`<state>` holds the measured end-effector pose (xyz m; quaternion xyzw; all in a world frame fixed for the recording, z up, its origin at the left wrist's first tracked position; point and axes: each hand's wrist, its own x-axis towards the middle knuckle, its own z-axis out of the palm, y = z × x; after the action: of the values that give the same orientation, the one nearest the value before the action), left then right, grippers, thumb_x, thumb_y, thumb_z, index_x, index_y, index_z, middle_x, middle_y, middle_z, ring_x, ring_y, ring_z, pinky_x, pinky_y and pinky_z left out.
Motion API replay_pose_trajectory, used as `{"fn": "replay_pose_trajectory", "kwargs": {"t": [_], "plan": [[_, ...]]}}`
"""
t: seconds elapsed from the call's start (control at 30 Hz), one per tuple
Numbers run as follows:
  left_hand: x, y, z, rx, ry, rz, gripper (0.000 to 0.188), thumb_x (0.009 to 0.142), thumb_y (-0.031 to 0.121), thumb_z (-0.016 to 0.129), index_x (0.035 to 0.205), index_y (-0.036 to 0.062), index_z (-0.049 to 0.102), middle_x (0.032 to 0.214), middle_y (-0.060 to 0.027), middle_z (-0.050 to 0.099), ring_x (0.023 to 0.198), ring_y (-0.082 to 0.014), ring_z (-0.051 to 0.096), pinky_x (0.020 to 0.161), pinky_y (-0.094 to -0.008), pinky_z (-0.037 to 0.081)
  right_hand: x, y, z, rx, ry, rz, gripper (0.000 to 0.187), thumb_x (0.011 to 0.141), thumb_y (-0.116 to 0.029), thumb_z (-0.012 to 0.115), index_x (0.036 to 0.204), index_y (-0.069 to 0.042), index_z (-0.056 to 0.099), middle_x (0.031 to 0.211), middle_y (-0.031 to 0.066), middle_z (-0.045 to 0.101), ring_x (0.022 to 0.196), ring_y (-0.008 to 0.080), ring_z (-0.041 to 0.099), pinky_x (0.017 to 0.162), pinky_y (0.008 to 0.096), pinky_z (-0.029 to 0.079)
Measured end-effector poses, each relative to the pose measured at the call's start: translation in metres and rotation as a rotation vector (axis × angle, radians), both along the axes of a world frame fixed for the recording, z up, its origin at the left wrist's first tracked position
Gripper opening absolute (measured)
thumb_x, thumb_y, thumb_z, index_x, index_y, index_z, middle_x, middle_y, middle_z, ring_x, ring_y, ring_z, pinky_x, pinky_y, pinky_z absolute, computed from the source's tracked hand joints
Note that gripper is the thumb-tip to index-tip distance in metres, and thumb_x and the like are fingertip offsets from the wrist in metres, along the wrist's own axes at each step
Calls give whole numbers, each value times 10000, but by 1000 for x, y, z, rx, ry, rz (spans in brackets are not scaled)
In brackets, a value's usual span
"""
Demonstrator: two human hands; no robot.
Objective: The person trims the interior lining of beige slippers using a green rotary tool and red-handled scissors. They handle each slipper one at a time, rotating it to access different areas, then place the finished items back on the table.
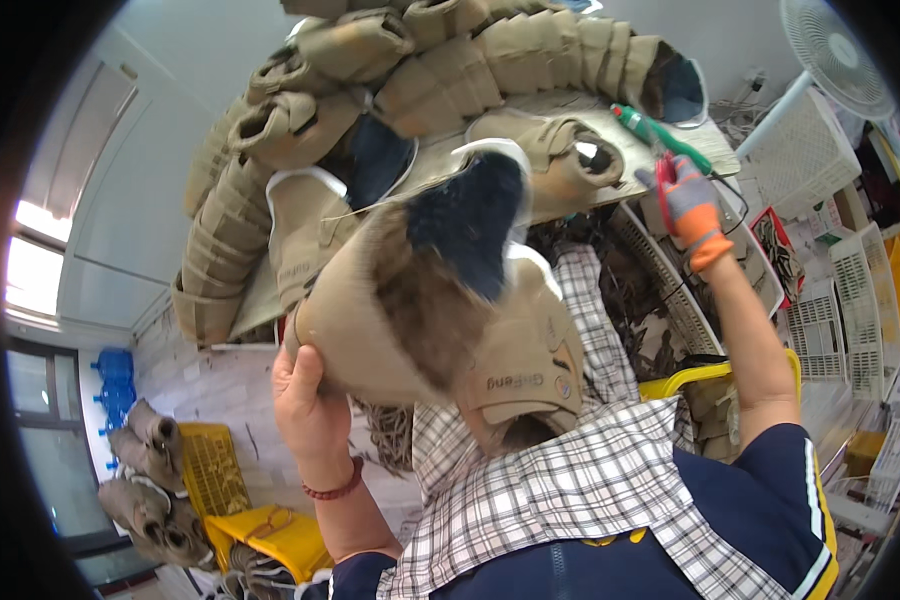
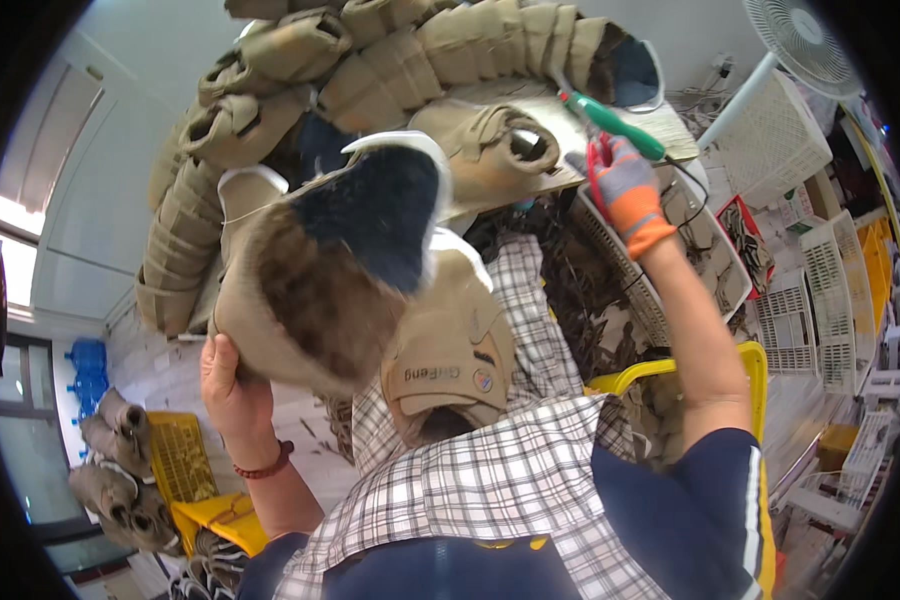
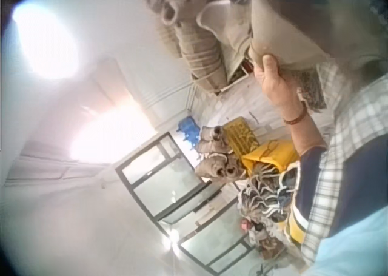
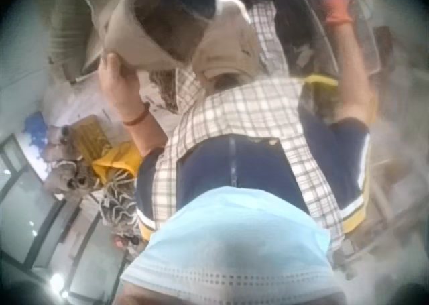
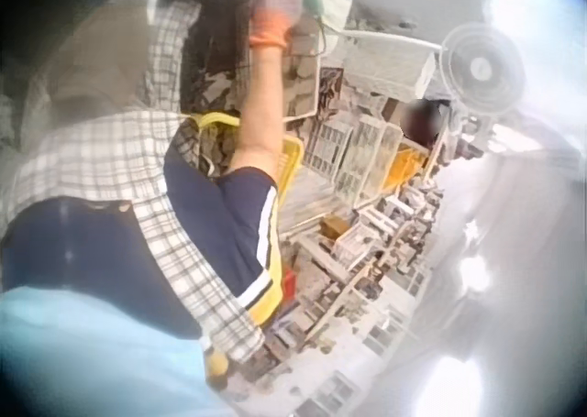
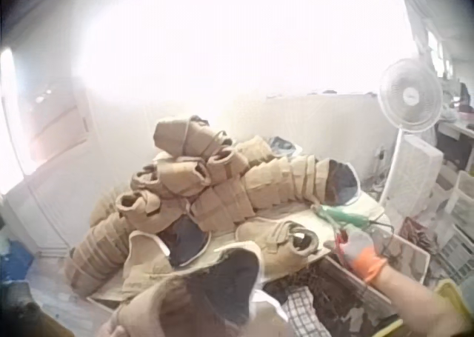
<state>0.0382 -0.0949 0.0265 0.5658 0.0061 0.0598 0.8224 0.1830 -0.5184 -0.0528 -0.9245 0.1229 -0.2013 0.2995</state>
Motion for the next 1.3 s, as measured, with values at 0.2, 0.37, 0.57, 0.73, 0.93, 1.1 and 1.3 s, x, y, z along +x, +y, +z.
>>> {"fn": "replay_pose_trajectory", "kwargs": {"t": [0.2, 0.37, 0.57, 0.73, 0.93, 1.1, 1.3], "plan": [[91, -65, 12, 1184, -504, 171, 240, 789, 147, 702, 907, -44, 616, 1128, -178, 509, 965, -311, 543, 824, -365, 448, 56, 24, -41, 539, 155, 0, 463, 733, -371, 748, 994, -11, 621, 888, 165, 682, 848, 298, 665, 748, 355, 507], [121, -118, -6, 1229, -592, 24, 236, 764, 104, 720, 874, -54, 584, 1116, -180, 517, 936, -334, 567, 785, -379, 470, 35, 19, 10, 307, 9, -128, 313, 750, -155, 648, 1018, 1, 606, 959, 175, 676, 890, 281, 667, 784, 363, 508], [154, -158, -40, 1289, -787, -114, 220, 755, 74, 707, 866, -36, 552, 1206, -196, 465, 916, -348, 591, 762, -421, 489, -45, -90, 57, 123, -249, -368, 371, 761, -122, 657, 1095, 12, 564, 944, 194, 669, 863, 321, 660, 730, 363, 500], [202, -165, -83, 1499, -776, -148, 291, 709, 86, 715, 948, -23, 593, 1217, -249, 474, 1112, -400, 494, 943, -425, 409, -76, -99, 56, 136, -295, -375, 380, 728, -134, 706, 1053, 17, 580, 853, 152, 655, 756, 241, 641, 695, 334, 485], [109, -193, 10, 447, 62, -604, 657, 834, 241, 719, 1361, 38, 384, 1266, -172, 474, 1151, -212, 504, 911, -314, 451, -98, 17, 108, 202, -415, -186, 429, 736, -165, 720, 1092, 7, 555, 879, 156, 645, 767, 301, 656, 702, 363, 515], [83, -197, 6, -163, -33, -540, 620, 853, -32, 567, 1398, 23, 276, 1319, -125, 457, 1180, -222, 511, 910, -348, 502, -101, 111, 143, -197, -507, 192, 448, 738, -140, 714, 1138, -54, 532, 969, 153, 628, 806, 285, 663, 691, 344, 530], [79, -74, -4, -377, 225, -757, 361, 952, 191, 500, 1276, 30, 503, 1242, -121, 573, 1105, -246, 579, 947, -384, 478, -100, 126, 159, 448, -579, 593, 396, 749, -41, 756, 1074, -24, 531, 962, 52, 623, 774, 97, 592, 710, 270, 526]]}}
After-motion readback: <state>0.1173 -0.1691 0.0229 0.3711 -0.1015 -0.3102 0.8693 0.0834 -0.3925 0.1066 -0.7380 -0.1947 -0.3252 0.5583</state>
